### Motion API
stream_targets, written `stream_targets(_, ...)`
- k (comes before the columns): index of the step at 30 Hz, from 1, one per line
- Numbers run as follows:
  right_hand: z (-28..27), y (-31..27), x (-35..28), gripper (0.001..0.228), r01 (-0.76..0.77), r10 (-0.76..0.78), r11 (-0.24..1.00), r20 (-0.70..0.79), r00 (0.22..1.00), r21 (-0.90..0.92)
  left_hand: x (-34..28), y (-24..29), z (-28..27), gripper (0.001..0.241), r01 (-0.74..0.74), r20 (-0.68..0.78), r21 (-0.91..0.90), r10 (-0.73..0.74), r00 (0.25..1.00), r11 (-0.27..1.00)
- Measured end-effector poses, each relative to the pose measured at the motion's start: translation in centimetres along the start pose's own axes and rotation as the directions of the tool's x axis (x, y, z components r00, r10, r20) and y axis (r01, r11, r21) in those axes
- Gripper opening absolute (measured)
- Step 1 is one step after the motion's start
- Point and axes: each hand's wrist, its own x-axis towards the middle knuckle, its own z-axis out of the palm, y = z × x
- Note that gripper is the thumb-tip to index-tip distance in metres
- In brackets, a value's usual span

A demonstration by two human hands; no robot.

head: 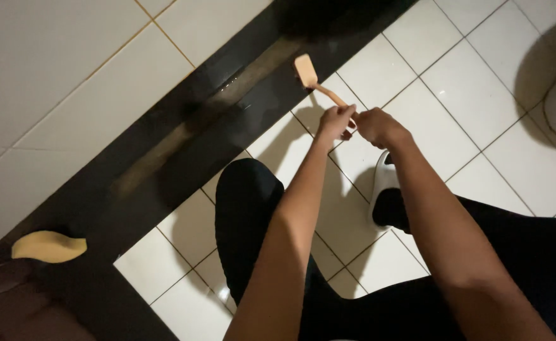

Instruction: The person scrubs a dark tiled floor area next to a wooden door using a sponge and a brush. They scrub the floor with the sponge, then switch to a brush to scrub the floor and the grout lines between the tiles.

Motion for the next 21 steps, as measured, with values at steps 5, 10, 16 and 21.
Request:
stream_targets(5, -1.3, -0.4, 1.0, 0.053, 0.039, -0.049, 0.988, -0.065, 0.997, -0.152, -0.3, -0.9, 1.2, 0.06, -0.01, -0.026, -0.083, 0.008, 1.0, 0.996)
stream_targets(10, -4.1, -0.2, 5.8, 0.058, 0.0, -0.033, 0.972, -0.139, 0.99, -0.236, -0.6, -2.1, 1.2, 0.046, -0.108, -0.085, -0.111, 0.099, 0.991, 0.988)
stream_targets(16, -4.8, 1.3, 7.6, 0.046, 0.063, -0.09, 0.982, -0.147, 0.985, -0.179, 0.4, -3.4, 0.8, 0.045, -0.106, -0.142, -0.078, 0.094, 0.985, 0.991)
stream_targets(21, -3.2, -2.7, 1.3, 0.046, 0.204, -0.233, 0.9, -0.032, 0.972, -0.384, 1.0, -2.8, 1.9, 0.046, -0.116, -0.2, -0.13, 0.089, 0.976, 0.985)
